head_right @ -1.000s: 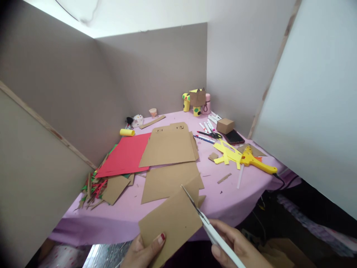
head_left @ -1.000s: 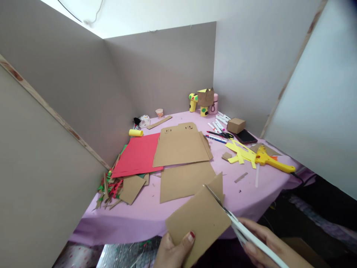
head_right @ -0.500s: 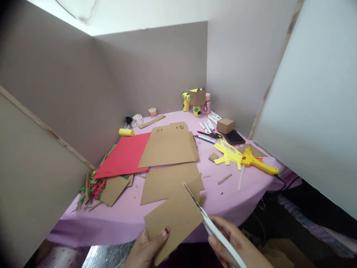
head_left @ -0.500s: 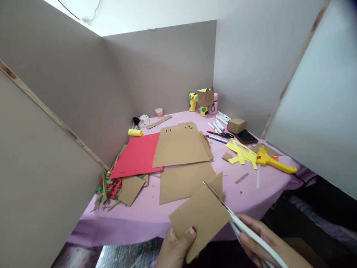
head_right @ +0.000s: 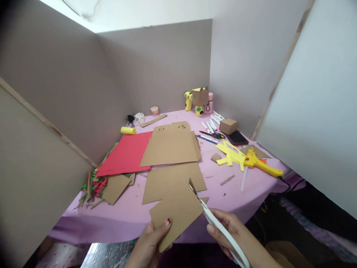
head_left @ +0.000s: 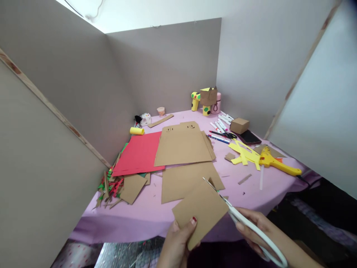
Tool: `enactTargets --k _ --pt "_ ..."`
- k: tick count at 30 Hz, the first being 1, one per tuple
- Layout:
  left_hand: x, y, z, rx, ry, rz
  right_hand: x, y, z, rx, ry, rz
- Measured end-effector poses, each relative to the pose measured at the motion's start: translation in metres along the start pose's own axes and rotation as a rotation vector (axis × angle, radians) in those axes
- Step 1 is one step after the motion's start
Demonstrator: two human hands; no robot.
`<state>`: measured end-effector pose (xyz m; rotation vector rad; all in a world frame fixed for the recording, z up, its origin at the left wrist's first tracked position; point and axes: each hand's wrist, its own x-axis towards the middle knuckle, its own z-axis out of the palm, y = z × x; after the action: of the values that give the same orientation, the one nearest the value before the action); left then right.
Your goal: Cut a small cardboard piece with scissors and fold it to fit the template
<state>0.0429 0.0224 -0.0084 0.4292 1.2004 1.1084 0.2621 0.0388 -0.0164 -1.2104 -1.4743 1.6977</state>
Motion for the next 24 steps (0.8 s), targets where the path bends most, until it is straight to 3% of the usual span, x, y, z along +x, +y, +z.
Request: enactTargets --k 3,6,8,10,19,24 --pt "0.005 0.001 -0.003 -0.045 0.052 0.005 0.011 -0.007 -0.016 -0.200 0.089 0.004" --pt "0.010 0.003 -0.007 -0.101 0.105 0.022 0.029 -0.015 -0.041 -0.624 0.253 -0.081" --pt "0.011 0.005 -0.009 -0.113 0.097 0.049 0.042 -0.019 -0.058 -0.942 0.342 -0.073" --pt "0.010 0.008 -0.010 -0.113 0.055 0.094 0.053 -0.021 -0.070 -1.118 0.365 -0.053" --pt "0.015 0.028 -0.013 -0.029 -0.059 0.229 0.073 -0.016 -0.093 -1.230 0.349 -0.304" --pt "0.022 0.041 -0.013 0.036 -0.112 0.242 0.068 -0.030 -0.072 -0.987 0.527 -0.342"
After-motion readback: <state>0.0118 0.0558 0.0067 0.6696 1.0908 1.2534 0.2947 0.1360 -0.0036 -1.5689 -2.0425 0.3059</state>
